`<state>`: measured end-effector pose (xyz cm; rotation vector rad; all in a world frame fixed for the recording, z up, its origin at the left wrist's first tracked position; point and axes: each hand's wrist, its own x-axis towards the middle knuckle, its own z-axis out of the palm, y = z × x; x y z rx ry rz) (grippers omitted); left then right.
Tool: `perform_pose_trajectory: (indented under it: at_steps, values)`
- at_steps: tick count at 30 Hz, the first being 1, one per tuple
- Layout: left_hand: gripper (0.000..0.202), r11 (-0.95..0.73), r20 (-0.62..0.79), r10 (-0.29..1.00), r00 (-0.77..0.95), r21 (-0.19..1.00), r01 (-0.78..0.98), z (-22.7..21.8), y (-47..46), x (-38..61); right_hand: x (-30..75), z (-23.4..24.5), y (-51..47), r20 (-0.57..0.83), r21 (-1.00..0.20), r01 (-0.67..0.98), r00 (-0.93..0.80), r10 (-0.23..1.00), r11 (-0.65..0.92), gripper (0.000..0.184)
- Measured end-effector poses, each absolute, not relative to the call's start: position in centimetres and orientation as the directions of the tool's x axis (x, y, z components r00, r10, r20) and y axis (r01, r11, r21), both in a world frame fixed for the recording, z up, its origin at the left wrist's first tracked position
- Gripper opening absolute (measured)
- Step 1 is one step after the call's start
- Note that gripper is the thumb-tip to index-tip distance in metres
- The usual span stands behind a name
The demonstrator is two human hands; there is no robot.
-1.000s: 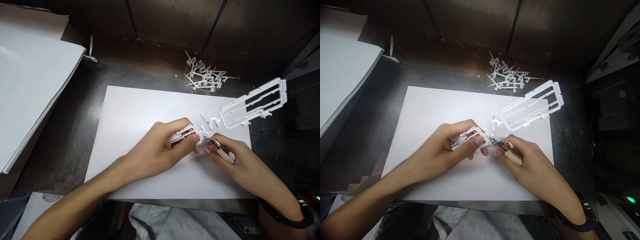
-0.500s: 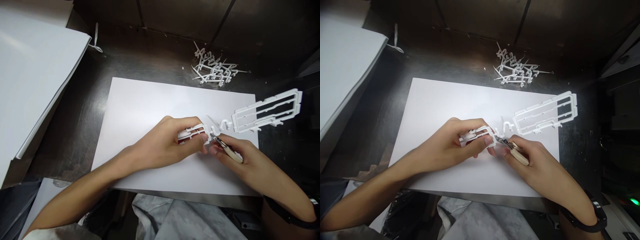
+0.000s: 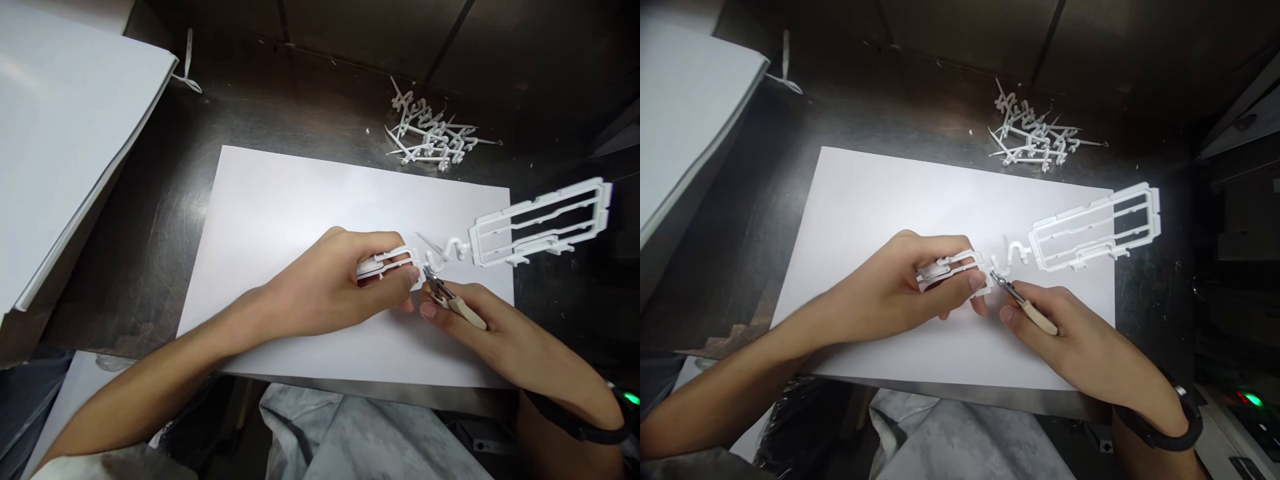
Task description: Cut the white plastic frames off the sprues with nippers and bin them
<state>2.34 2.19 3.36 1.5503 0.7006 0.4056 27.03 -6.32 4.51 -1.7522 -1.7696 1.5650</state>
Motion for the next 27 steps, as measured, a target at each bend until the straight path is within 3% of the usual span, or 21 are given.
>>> perform_pose_trajectory:
  at_steps: [5, 14, 27]
  values:
    - [0.023, 0.003, -0.144, 0.635, 0.759, 0.983, 0.185, 3.4, 2.6, 2.3, 27.0, 3.8, -6.6, -0.496, -0.730, 0.647, -0.282, 0.821, -0.219, 0.041]
    - [0.023, -0.114, -0.111, 0.633, 0.766, 0.966, 0.234, 2.5, 2.8, 2.2, 26.9, 1.9, -6.5, -0.323, -0.657, 0.752, -0.203, 0.924, -0.064, 0.029]
    - [0.025, 0.046, -0.251, 0.551, 0.796, 0.961, 0.271, 3.1, 2.8, 2.1, 26.6, 3.7, -6.2, -0.478, -0.710, 0.685, -0.303, 0.824, -0.160, 0.038]
